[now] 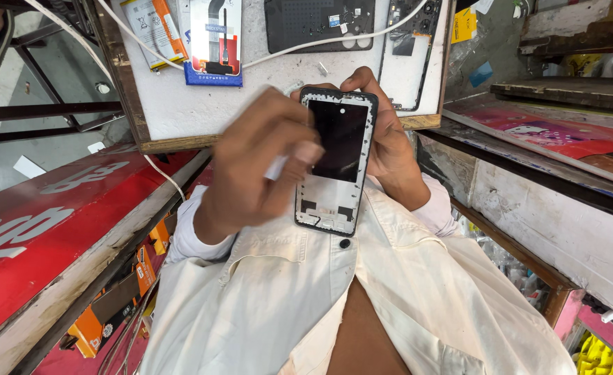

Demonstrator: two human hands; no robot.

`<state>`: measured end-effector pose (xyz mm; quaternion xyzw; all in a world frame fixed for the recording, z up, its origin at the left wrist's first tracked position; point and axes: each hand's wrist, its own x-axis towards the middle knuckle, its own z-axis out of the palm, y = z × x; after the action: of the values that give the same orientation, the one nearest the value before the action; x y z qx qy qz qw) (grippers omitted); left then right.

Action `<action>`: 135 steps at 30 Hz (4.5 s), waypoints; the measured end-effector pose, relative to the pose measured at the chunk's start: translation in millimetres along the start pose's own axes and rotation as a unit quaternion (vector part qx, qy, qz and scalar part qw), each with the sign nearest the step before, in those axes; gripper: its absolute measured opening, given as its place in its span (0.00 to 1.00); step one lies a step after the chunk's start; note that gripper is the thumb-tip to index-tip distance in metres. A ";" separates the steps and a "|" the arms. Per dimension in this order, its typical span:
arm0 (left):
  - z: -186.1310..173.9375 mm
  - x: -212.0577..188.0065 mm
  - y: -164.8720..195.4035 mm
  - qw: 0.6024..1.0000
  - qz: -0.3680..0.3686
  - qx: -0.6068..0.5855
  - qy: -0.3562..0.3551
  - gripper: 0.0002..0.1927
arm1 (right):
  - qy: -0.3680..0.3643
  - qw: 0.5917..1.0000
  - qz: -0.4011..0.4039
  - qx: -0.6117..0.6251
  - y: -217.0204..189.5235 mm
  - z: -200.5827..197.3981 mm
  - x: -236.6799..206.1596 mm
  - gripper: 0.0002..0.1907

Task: The person removes a protective film from the edges of a disassembled smartphone frame, then places a battery into the chassis and aligns the back cover. The person works at a cluttered workbench with tools and spare parts visible.

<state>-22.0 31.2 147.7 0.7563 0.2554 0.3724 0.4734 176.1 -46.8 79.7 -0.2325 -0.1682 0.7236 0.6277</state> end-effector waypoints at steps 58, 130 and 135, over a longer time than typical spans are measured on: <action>-16.2 43.8 -1.7 0.990 0.108 0.088 -0.023 0.11 | -0.014 0.996 0.061 -0.064 -0.7 2.2 7.6 0.37; -24.9 -2.0 -5.9 0.993 0.042 -0.011 0.113 0.05 | -0.057 0.996 0.073 0.005 -10.5 21.9 7.3 0.33; -28.2 -2.5 2.5 0.992 0.023 -0.022 0.123 0.07 | -0.062 0.995 0.073 0.010 -12.9 25.8 12.4 0.31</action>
<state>-46.1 43.1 156.9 0.6997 0.2859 0.4787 0.4467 171.4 -31.2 106.7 -0.1927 -0.1815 0.7824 0.5638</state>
